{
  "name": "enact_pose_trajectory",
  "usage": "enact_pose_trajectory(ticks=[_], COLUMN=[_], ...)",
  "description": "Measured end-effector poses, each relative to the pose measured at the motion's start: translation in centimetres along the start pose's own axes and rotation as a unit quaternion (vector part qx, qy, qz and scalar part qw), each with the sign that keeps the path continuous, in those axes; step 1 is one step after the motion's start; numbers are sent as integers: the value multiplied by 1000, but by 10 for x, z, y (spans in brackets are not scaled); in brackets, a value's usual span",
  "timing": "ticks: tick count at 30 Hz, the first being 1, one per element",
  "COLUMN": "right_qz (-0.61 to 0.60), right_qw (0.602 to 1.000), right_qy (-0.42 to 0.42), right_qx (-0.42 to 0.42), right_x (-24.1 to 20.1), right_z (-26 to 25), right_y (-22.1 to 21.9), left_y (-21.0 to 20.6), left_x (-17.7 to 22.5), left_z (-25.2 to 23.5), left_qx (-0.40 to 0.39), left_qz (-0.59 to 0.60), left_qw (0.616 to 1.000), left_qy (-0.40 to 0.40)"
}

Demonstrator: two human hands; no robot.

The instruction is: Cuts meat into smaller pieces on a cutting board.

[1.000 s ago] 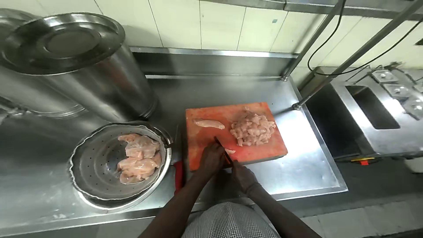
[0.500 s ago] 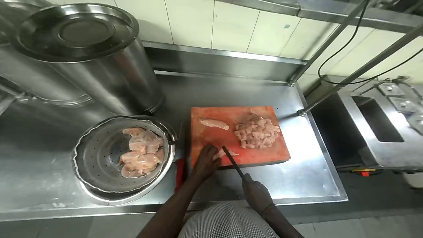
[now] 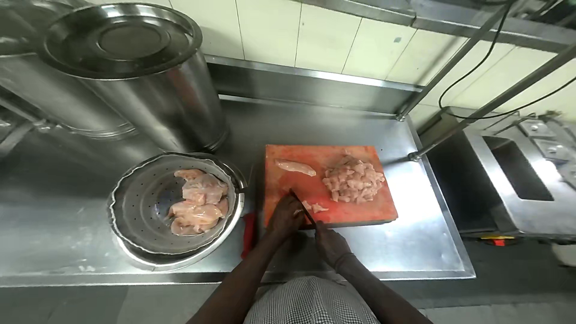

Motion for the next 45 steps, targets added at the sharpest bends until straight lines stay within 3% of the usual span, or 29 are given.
enact_pose_trajectory(ticks=[6,10,14,20,26,31,35,38,40,42,45], right_qz=[-21,-22,-14,-12,-9,-41,-53,-52,-64,-79,-95], right_qw=[997,997,999,998,999,998,996,997,997,996,995], right_qy=[-39,-36,-13,-14,19,13,-10,-19,-30,-27,-10], right_qx=[-62,-70,-31,-67,-26,-38,-71,-47,-26,0,34], right_x=[39,39,18,-5,-24,-9,20,36,38,38,37], right_z=[45,63,54,40,-1,2,29,38,37,35,35], right_y=[-32,-18,-2,3,0,-14,-28,-24,-14,-5,4], left_y=[9,20,19,15,14,20,34,48,38,29,26], left_x=[-1,-6,-9,-14,-11,-2,5,24,19,10,-9], left_z=[9,25,22,21,18,19,18,14,2,-8,-5], left_qx=[13,19,19,27,32,17,2,-31,-56,-60,7], left_qz=[27,36,26,46,30,-10,36,145,182,114,55], left_qw=[999,999,999,998,999,999,994,974,967,983,993], left_qy=[23,28,29,20,1,42,108,170,167,131,105])
Point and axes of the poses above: each hand's wrist, its own z-axis away from the middle knuckle, its own y-axis out of the back of the hand, x = y × z, the point moved 5 cm from there along -z, towards the middle knuckle, and after that the axes turned 8 degrees about y, right-handed, at the moved point
